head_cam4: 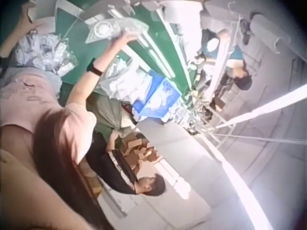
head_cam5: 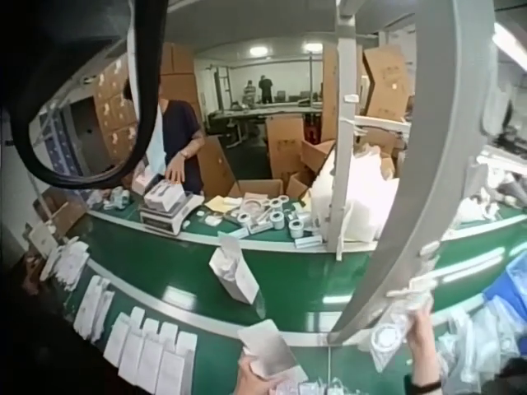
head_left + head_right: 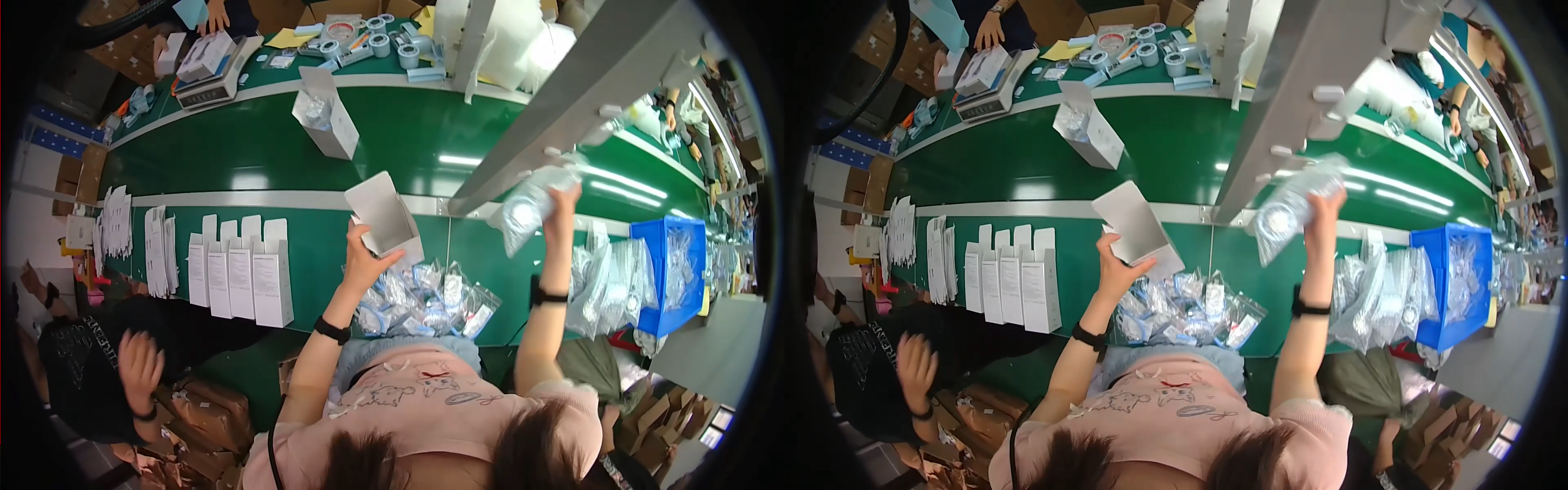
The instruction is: The person packages items by placing a small plastic bag and a bubble-wrapped object into a white box. They close the box flaps, set it aside on the green workbench, and reach into a blue bin to retrieve more components.
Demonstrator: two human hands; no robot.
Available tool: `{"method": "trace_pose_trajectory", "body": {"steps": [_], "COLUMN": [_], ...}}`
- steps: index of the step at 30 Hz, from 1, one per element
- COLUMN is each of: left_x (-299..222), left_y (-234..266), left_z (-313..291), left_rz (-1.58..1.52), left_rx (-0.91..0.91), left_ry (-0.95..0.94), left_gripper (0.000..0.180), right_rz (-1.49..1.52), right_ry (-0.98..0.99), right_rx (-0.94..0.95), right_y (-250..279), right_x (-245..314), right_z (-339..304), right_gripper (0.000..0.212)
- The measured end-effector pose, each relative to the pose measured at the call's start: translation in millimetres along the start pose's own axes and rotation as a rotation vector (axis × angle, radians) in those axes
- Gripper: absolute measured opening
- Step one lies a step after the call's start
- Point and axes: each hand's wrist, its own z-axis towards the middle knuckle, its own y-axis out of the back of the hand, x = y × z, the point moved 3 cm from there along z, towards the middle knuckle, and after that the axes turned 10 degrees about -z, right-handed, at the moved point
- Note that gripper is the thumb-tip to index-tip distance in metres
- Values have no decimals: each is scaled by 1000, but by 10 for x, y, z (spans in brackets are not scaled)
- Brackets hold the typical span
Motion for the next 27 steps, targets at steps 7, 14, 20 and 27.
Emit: {"method": "trace_pose_trajectory", "body": {"steps": [7,14,20,27], "left_x": [-292,-319,-128,123], "left_y": [-330,-436,-347,-40], "left_z": [74,0,-34,-6], "left_rz": [-6,-130,-137,-197], "left_rx": [97,-22,-34,28], "left_ry": [-205,-230,-184,-193], "left_gripper": [71,68,72,78], "right_rz": [564,-402,-1130,-1182], "right_ry": [42,765,917,371], "right_rx": [-252,-382,5,157], "right_y": [-680,-1531,-1570,-930], "right_x": [317,287,465,-781], "right_z": [-1437,-1355,-1554,-1520], "right_gripper": [68,56,35,29]}}
